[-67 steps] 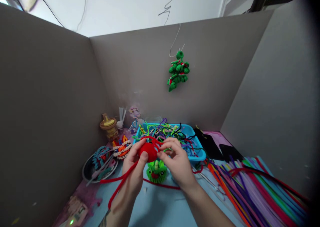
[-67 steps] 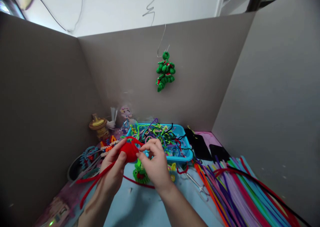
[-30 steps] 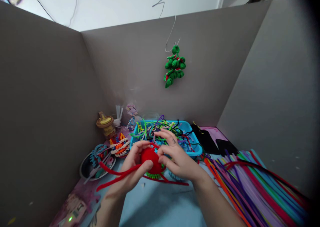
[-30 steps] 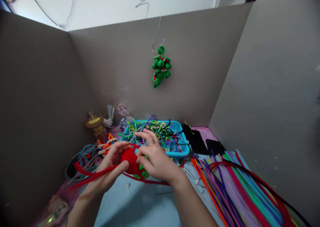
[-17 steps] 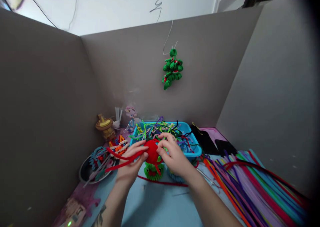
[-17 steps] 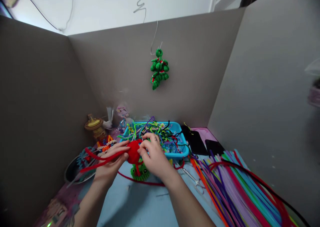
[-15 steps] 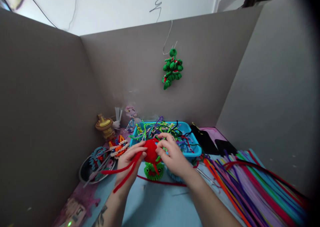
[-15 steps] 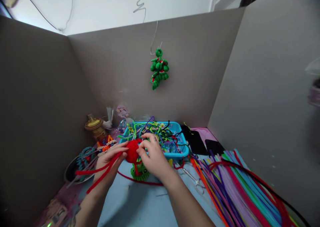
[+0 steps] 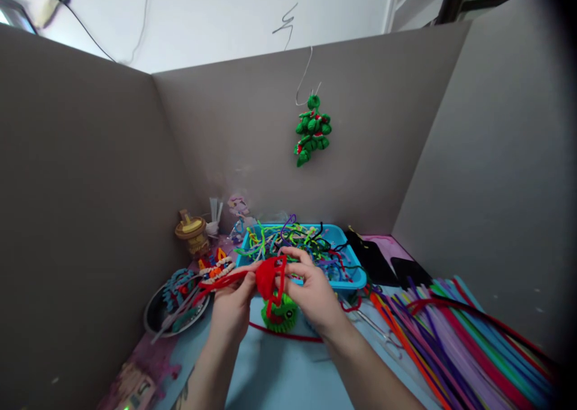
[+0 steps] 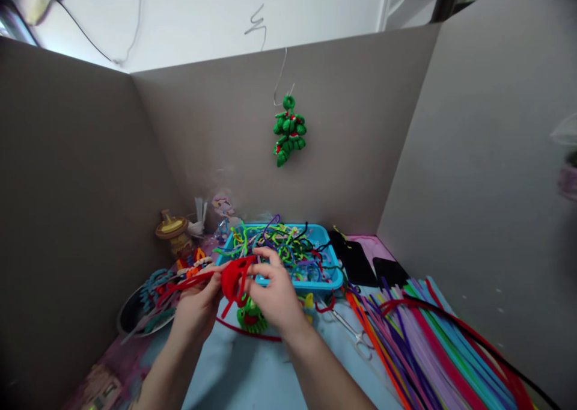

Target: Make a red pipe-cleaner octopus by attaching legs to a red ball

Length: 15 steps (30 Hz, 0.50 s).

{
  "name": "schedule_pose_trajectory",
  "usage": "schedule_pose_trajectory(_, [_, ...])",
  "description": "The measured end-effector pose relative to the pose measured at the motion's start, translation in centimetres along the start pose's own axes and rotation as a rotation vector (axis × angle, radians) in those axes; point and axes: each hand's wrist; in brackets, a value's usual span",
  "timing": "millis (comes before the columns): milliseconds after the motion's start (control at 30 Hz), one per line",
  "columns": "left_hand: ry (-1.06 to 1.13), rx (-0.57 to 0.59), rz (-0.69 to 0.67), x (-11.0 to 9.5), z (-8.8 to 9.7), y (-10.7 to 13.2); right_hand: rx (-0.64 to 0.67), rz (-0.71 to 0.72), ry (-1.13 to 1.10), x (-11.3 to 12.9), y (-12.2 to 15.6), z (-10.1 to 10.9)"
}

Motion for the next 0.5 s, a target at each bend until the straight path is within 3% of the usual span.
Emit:
schedule_pose_trajectory(267, [-0.161, 0.033, -0.05, 0.6, 0.5, -0.1, 0.16, -0.036, 0.06, 0.6, 0.2, -0.1])
schedule_pose_trajectory(500, [-0.304, 0.08, -0.093, 0.4, 1.7, -0.2, -0.005, 0.046, 0.267, 0.6, 0.1, 0.0])
Point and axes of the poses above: each hand's wrist, its own y-axis away from the middle knuckle, its own z-axis out of the back of the hand, x = y × z, and after that the axes turned 14 degrees about x, right-handed
